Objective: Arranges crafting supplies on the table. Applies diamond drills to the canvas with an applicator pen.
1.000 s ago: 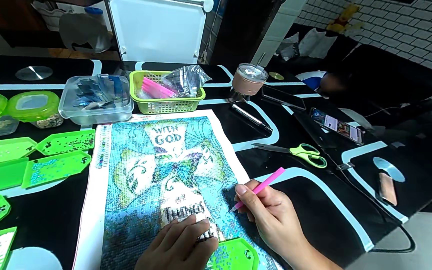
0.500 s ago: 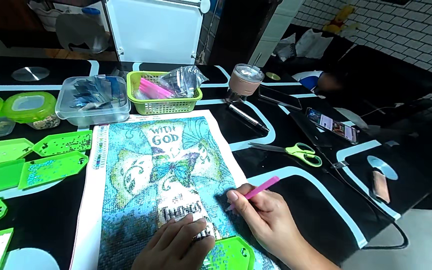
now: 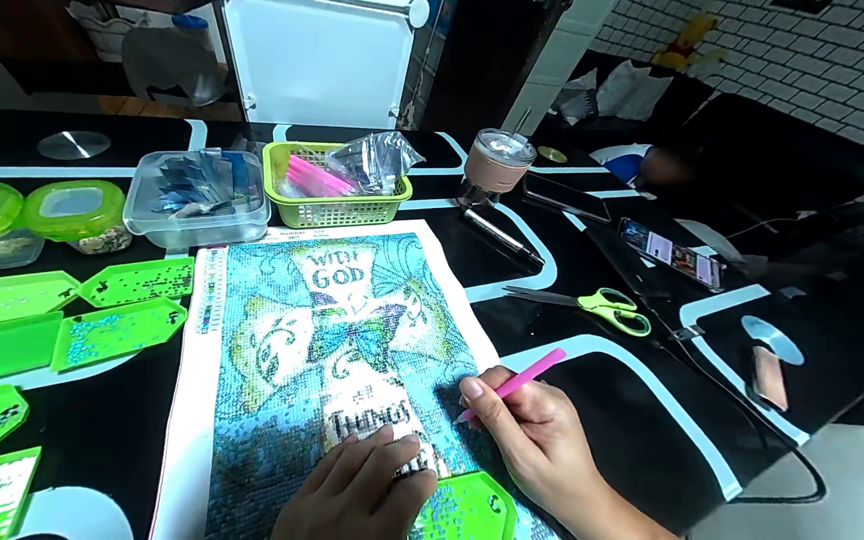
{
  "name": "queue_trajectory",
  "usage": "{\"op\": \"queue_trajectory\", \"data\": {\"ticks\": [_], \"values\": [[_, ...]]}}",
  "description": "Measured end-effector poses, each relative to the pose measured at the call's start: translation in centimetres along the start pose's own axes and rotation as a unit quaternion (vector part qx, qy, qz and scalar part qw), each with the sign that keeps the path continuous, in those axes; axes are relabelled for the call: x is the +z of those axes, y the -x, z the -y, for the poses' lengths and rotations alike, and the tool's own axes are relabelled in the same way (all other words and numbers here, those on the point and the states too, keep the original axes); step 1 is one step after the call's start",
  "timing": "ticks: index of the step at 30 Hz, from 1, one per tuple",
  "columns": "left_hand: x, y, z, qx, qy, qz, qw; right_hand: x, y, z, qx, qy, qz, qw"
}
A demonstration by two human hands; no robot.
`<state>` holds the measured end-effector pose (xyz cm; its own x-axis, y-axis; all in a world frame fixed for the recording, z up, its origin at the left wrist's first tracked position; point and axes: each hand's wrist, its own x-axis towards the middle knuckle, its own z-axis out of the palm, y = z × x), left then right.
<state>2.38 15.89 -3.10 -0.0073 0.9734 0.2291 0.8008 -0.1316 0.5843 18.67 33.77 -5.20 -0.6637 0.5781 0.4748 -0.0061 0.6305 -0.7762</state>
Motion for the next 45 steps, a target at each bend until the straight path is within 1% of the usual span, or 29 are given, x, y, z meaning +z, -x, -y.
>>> {"op": "queue_trajectory", "data": {"ticks": [5, 10, 12, 15, 17, 19, 21, 23, 26, 31, 38, 40, 41, 44, 45], "values": [[0.0, -0.1, 0.0, 0.0, 0.002, -0.001, 1.0, 0.0, 0.0, 0.0, -0.011, 0.022, -0.003, 1.0], [0.0, -0.1, 0.0, 0.001, 0.001, 0.0, 1.0, -0.2, 0.0, -0.1, -0.034, 0.05, 0.015, 0.998], [0.0, -0.1, 0.0, 0.002, 0.001, 0.001, 1.0, -0.4, -0.2, -0.1, -0.014, 0.026, 0.022, 0.999], [0.0, 0.0, 0.0, 0.003, 0.008, -0.002, 1.0, -1.0, -0.5, 0.1, 0.037, -0.069, 0.0, 0.997], [0.0, 0.0, 0.1, 0.003, 0.006, -0.006, 1.0, -1.4, -0.5, 0.7, 0.038, -0.114, -0.01, 0.993], [0.1, 0.1, 0.1, 0.004, 0.001, -0.009, 1.0, -1.2, 0.3, 1.5, 0.026, -0.129, 0.014, 0.991], [0.2, 0.1, 0.1, 0.005, 0.002, -0.014, 1.0, -0.6, 1.4, 2.5, 0.021, -0.122, 0.049, 0.991], [0.2, 0.0, 0.1, 0.001, 0.007, -0.016, 1.0, -0.3, 2.3, 3.2, 0.017, -0.089, 0.068, 0.994], [0.3, 0.1, 0.1, 0.002, 0.004, -0.019, 1.0, 0.1, 2.9, 3.1, -0.005, -0.053, 0.072, 0.996], [0.2, 0.0, 0.1, 0.004, 0.002, -0.017, 1.0, 0.4, 2.8, 3.0, -0.029, -0.052, 0.079, 0.995], [0.2, 0.0, 0.0, 0.003, 0.0, -0.016, 1.0, 0.5, 2.8, 2.9, -0.041, -0.036, 0.079, 0.995], [0.3, 0.0, 0.1, 0.003, 0.002, -0.016, 1.0, 0.4, 2.8, 3.0, -0.015, -0.067, 0.073, 0.995], [0.3, 0.0, 0.1, 0.002, 0.005, -0.015, 1.0, 0.2, 2.7, 3.1, 0.014, -0.096, 0.063, 0.993], [0.0, -0.1, 0.0, -0.001, 0.009, -0.002, 1.0, -0.5, 1.7, 3.0, 0.121, -0.187, -0.009, 0.975], [0.0, -0.2, 0.0, -0.002, 0.007, 0.001, 1.0, -0.9, 1.2, 2.6, 0.142, -0.2, -0.035, 0.969]]}}
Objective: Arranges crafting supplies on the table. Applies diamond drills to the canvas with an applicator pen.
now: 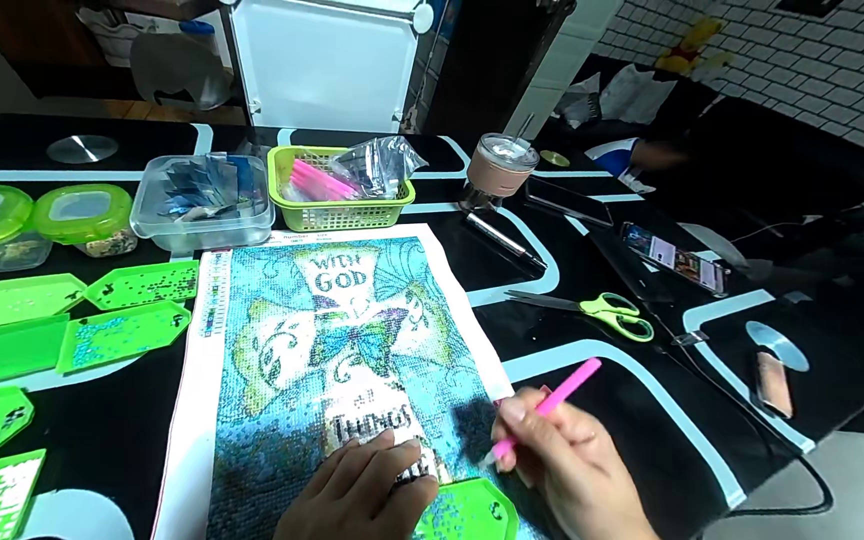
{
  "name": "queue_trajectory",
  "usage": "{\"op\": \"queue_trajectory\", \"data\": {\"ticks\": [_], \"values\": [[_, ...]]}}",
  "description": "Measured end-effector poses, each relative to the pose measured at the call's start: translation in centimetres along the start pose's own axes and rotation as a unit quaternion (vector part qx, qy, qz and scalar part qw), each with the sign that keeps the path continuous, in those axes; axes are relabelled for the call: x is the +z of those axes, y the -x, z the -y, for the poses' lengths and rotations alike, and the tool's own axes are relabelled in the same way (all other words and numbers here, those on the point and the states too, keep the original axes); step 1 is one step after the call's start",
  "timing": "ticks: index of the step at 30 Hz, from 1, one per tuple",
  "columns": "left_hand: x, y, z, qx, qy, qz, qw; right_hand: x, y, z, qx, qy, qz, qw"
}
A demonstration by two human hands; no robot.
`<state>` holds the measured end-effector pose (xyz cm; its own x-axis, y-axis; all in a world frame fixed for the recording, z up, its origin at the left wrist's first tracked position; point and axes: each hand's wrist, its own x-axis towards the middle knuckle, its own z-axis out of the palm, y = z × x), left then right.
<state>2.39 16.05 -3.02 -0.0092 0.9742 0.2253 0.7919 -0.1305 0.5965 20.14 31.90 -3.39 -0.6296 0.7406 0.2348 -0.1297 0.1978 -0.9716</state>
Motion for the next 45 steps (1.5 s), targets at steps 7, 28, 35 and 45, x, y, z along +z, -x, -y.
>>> {"op": "queue_trajectory", "data": {"ticks": [7, 28, 35, 45], "values": [[-0.2, 0.0, 0.0, 0.001, -0.001, 0.017, 1.0, -1.3, -1.5, -1.4, -0.048, 0.087, -0.022, 0.995], [-0.3, 0.0, 0.0, 0.002, -0.005, 0.012, 1.0, -1.3, -1.1, -2.0, -0.169, 0.278, 0.028, 0.945], [-0.2, 0.1, 0.0, 0.002, -0.001, 0.005, 1.0, -0.7, -0.2, -0.6, -0.111, 0.139, 0.048, 0.983], [0.2, 0.2, 0.1, 0.006, 0.003, -0.018, 1.0, 1.2, 1.2, -0.8, -0.134, 0.163, 0.092, 0.973]]}}
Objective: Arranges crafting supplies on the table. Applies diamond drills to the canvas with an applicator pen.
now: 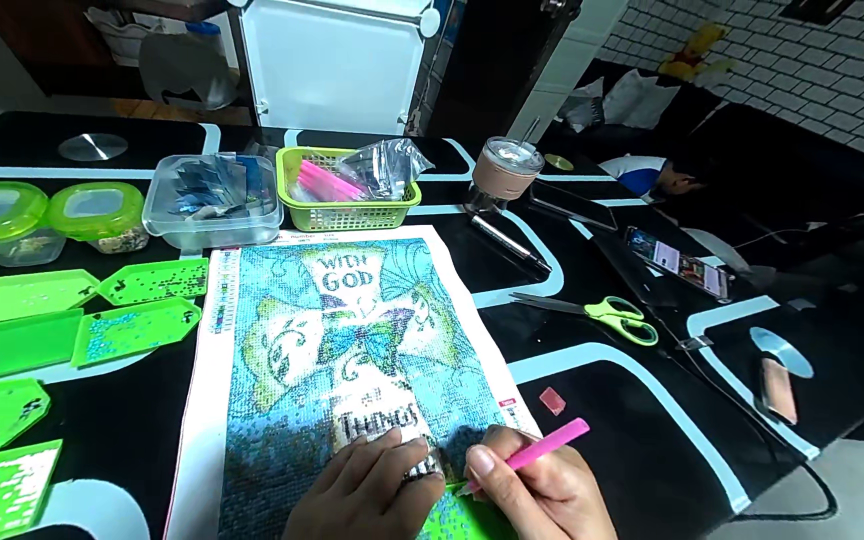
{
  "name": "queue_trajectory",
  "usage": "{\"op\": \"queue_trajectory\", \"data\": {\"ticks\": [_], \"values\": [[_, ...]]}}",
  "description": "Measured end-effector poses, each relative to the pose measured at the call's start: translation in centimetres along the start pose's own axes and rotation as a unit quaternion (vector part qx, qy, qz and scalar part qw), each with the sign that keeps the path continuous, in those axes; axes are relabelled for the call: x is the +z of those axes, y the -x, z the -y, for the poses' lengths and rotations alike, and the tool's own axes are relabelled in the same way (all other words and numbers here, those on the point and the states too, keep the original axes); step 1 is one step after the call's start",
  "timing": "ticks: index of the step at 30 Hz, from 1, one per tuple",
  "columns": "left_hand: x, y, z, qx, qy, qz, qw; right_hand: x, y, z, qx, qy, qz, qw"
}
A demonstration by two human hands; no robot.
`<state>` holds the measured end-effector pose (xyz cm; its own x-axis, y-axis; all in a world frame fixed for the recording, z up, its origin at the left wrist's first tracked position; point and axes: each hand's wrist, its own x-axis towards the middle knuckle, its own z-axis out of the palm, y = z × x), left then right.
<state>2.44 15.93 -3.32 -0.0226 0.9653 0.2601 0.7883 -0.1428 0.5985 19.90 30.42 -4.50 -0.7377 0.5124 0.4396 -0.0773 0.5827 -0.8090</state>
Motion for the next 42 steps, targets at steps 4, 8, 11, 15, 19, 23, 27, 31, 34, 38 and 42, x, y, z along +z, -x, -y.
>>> {"op": "queue_trajectory", "data": {"ticks": [4, 8, 11, 15, 19, 23, 27, 31, 34, 38, 42], "values": [[0.1, 0.0, 0.0, 0.001, 0.0, -0.002, 1.0, 0.1, 0.0, -0.1, -0.006, 0.009, 0.001, 1.0], [0.1, 0.0, 0.0, 0.001, -0.004, -0.004, 1.0, 0.1, 0.0, -0.2, -0.011, 0.014, 0.0, 1.0], [0.0, -0.1, 0.0, 0.001, -0.007, 0.003, 1.0, 0.0, 0.0, 0.0, 0.02, -0.025, -0.014, 0.999], [-0.1, -0.2, -0.1, -0.003, -0.001, 0.011, 1.0, -0.9, -0.9, 0.3, 0.135, -0.163, -0.085, 0.974], [-0.3, -0.3, -0.1, -0.002, 0.001, 0.022, 1.0, -2.4, -1.9, -1.0, 0.143, -0.133, -0.118, 0.974], [-0.3, -0.1, -0.1, 0.0, 0.001, 0.028, 1.0, -2.1, -1.6, -2.0, 0.087, -0.042, -0.109, 0.989], [-0.5, -0.1, -0.1, -0.004, -0.004, 0.036, 0.999, -1.9, -1.3, -2.3, 0.061, -0.01, -0.113, 0.992], [-0.6, -0.2, -0.2, -0.006, -0.005, 0.043, 0.999, -1.9, -1.3, -2.3, 0.06, 0.0, -0.109, 0.992], [-0.6, -0.2, -0.2, -0.004, -0.004, 0.036, 0.999, -1.9, -1.3, -2.3, 0.056, 0.008, -0.101, 0.993], [-0.6, -0.2, -0.1, -0.002, -0.004, 0.038, 0.999, -1.8, -1.2, -2.4, 0.033, 0.048, -0.095, 0.994], [-0.6, -0.2, -0.1, -0.003, -0.003, 0.036, 0.999, -1.9, -0.9, -2.5, 0.0, 0.103, -0.078, 0.992]]}}
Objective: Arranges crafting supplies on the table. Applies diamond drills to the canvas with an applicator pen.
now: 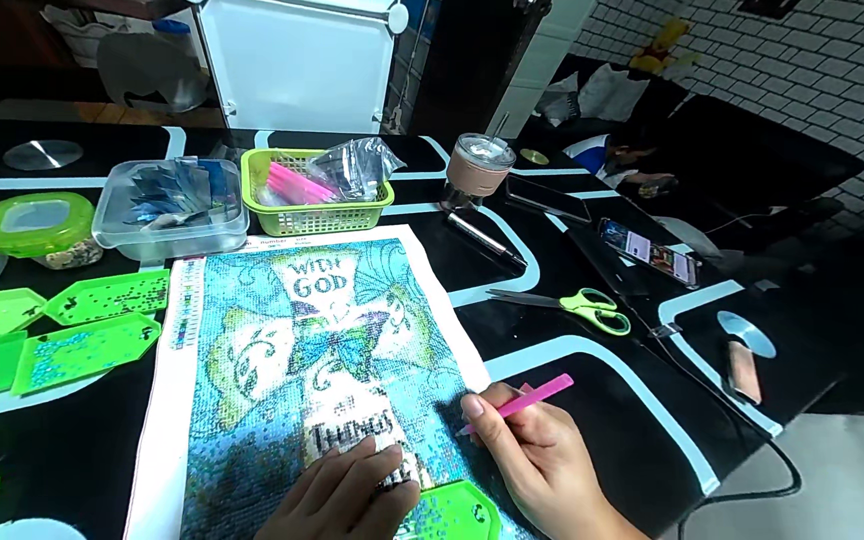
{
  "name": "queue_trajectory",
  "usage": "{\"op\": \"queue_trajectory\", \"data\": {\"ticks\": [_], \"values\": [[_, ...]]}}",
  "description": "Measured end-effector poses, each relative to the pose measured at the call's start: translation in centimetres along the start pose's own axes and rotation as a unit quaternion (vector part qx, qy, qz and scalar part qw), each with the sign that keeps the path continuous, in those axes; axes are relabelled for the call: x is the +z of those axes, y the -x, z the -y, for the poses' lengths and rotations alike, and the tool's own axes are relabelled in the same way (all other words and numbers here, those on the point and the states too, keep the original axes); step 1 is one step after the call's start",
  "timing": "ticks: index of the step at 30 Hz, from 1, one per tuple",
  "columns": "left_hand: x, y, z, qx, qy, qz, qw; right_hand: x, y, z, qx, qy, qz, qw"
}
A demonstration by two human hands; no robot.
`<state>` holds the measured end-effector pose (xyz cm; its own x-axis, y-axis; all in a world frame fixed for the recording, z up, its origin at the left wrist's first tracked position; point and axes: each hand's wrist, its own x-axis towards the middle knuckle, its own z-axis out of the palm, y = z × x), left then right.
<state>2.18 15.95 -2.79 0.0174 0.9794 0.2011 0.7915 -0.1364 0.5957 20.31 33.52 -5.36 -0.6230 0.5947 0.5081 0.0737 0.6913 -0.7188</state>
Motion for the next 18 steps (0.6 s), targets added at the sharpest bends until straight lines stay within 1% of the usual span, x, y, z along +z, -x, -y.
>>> {"op": "queue_trajectory", "data": {"ticks": [2, 3, 5, 7, 8, 10, 12, 14, 18], "values": [[0.0, 0.0, 0.0, -0.002, 0.001, 0.0, 1.0, -0.2, -0.1, 0.1, 0.011, -0.008, 0.01, 1.0], [0.0, 0.0, 0.0, -0.002, 0.0, 0.001, 1.0, -0.4, -0.2, 0.1, 0.033, -0.028, 0.013, 0.999], [0.1, 0.1, 0.0, -0.001, -0.003, 0.0, 1.0, -0.7, -0.5, 0.4, 0.096, -0.1, 0.004, 0.99], [0.1, 0.1, 0.0, -0.001, -0.006, -0.004, 1.0, -0.7, -0.4, 0.7, 0.117, -0.158, -0.014, 0.98], [0.1, 0.1, 0.0, -0.001, -0.006, -0.006, 1.0, -0.5, -0.2, 1.1, 0.105, -0.171, -0.007, 0.98], [0.1, 0.1, 0.0, -0.003, -0.003, -0.011, 1.0, -0.1, 0.5, 2.2, 0.07, -0.177, 0.038, 0.981], [0.2, 0.1, 0.0, -0.003, 0.001, -0.014, 1.0, 0.3, 1.2, 3.0, 0.042, -0.155, 0.076, 0.984], [0.3, 0.1, 0.1, 0.001, 0.0, -0.018, 1.0, 0.5, 1.5, 3.2, 0.024, -0.126, 0.09, 0.988], [0.6, 0.2, 0.2, 0.003, 0.0, -0.028, 1.0, 0.6, 1.7, 2.9, 0.008, -0.116, 0.097, 0.989]]}}
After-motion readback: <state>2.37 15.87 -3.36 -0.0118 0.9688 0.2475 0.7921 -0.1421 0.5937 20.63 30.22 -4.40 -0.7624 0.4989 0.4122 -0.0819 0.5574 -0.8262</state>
